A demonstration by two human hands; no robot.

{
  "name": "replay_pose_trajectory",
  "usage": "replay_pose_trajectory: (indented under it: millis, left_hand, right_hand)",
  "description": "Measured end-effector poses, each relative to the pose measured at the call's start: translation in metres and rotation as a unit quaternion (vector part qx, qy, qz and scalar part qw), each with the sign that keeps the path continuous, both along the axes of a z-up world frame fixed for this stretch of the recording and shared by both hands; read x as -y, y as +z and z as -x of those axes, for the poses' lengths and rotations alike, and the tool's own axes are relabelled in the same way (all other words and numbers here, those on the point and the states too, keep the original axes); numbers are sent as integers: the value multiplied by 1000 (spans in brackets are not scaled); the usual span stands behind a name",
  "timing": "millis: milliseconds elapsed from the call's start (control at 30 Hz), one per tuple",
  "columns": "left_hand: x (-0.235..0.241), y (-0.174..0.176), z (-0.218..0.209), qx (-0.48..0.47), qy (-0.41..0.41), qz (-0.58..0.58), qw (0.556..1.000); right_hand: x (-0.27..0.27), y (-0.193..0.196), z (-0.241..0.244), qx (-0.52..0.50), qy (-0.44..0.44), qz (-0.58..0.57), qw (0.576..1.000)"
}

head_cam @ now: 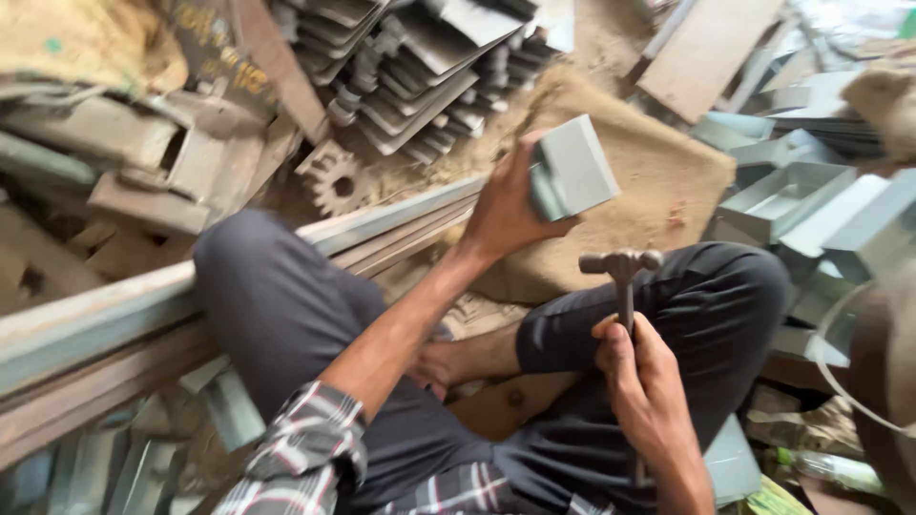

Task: The person shapes and finishes several small metal box components using a hammer and a wooden block.

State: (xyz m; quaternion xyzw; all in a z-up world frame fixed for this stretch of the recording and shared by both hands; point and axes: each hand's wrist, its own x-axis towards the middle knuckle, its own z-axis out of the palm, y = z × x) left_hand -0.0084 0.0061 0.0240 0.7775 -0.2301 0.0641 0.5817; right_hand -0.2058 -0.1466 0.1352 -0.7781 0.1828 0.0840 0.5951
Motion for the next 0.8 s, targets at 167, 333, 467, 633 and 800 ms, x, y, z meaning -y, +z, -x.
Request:
replay_pose_trajectory:
  millis: [167,333,467,633,800]
  left_hand:
    - [9,21,8,144,33,38,988]
    - [7,19,3,66,30,0,997]
    - [1,12,2,75,18,16,997]
    - [-4,8,1,84,20,24,996]
    - [-20,23,8,87,58,21,994]
  right_hand:
    - [20,3,-42,58,-54,-10,997]
    - [31,-22,-93,135,-72,-74,985]
    - [30,-42,-111,172,-89,-169,967]
    - [27,-55,-116,160,-119,-142,970]
    - [25,-59,-113,161,-116,-148,969]
